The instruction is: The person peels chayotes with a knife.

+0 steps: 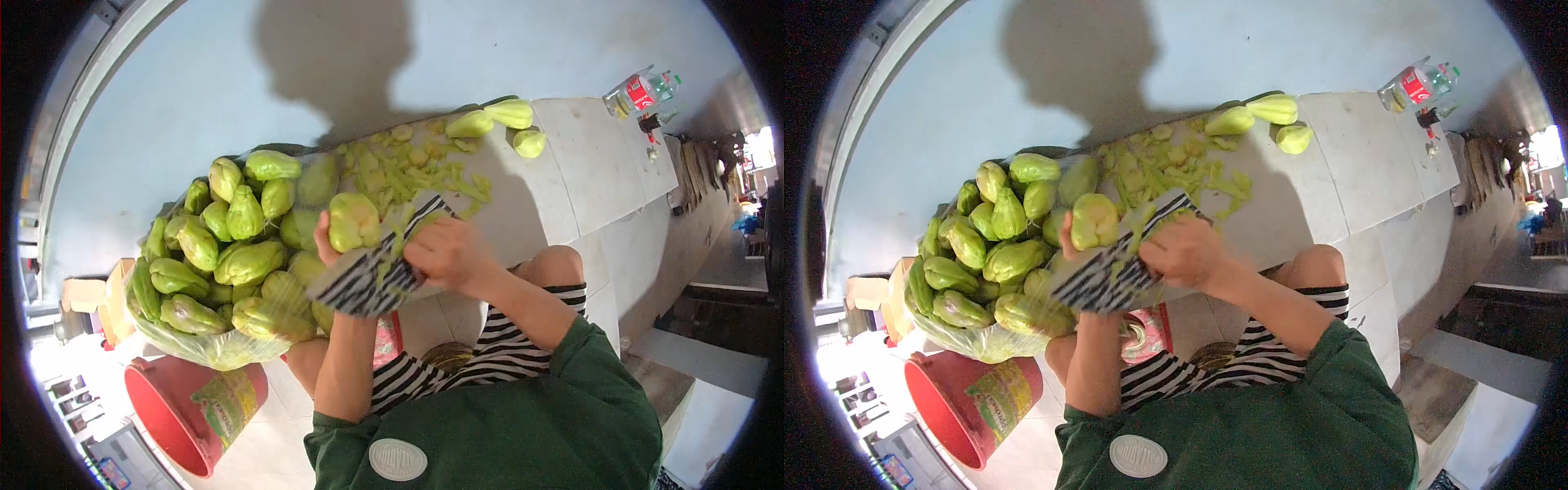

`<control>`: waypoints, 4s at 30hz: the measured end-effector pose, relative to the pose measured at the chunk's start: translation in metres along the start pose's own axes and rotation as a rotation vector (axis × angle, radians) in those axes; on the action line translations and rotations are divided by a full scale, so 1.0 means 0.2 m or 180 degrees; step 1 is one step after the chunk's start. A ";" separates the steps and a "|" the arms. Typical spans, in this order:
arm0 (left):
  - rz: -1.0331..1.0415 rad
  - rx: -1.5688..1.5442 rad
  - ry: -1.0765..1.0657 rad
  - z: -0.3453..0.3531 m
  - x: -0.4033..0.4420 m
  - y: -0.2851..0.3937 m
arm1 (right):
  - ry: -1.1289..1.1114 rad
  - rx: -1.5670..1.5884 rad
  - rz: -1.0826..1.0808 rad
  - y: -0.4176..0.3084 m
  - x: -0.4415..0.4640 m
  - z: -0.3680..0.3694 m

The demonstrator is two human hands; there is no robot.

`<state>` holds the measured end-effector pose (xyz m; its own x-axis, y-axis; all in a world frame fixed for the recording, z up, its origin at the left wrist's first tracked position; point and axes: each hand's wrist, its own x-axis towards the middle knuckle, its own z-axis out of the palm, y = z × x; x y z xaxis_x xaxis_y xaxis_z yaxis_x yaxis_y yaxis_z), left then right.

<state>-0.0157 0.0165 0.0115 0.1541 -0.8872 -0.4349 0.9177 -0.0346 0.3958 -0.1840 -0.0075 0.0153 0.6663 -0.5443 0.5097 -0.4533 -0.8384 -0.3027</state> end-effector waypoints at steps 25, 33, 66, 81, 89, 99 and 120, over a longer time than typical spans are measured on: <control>-0.0079 0.0191 0.0130 -0.03 0.04 0.02 | 0.0232 0.0250 -0.0380 0.00 -0.01 0.02; 0.0014 0.0227 0.0090 -0.03 0.03 0.01 | 0.0134 0.0111 -0.0329 0.02 -0.03 0.04; -0.0238 -0.0201 -0.0225 -0.01 0.02 0.04 | -0.0232 0.0841 0.2746 0.16 0.03 0.01; -0.0093 0.0049 -0.0483 -0.06 0.04 0.02 | 0.0208 0.0351 0.0409 0.13 -0.07 0.07; 0.0305 0.1073 -0.0876 -0.04 0.03 0.06 | 0.0424 0.0619 0.0889 0.17 -0.06 0.05; 0.0490 0.2370 -0.0613 -0.09 0.11 0.06 | 0.0437 0.0278 -0.0016 0.13 -0.02 -0.05; 0.0482 0.1486 -0.1150 0.01 0.02 0.07 | -0.0075 0.0163 0.1173 0.16 -0.03 -0.11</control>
<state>-0.0020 0.0108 0.0171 0.0613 -0.9952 -0.0764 0.6251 -0.0214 0.7802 -0.2168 -0.0300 0.0204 0.4776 -0.8100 0.3404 -0.6355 -0.5860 -0.5027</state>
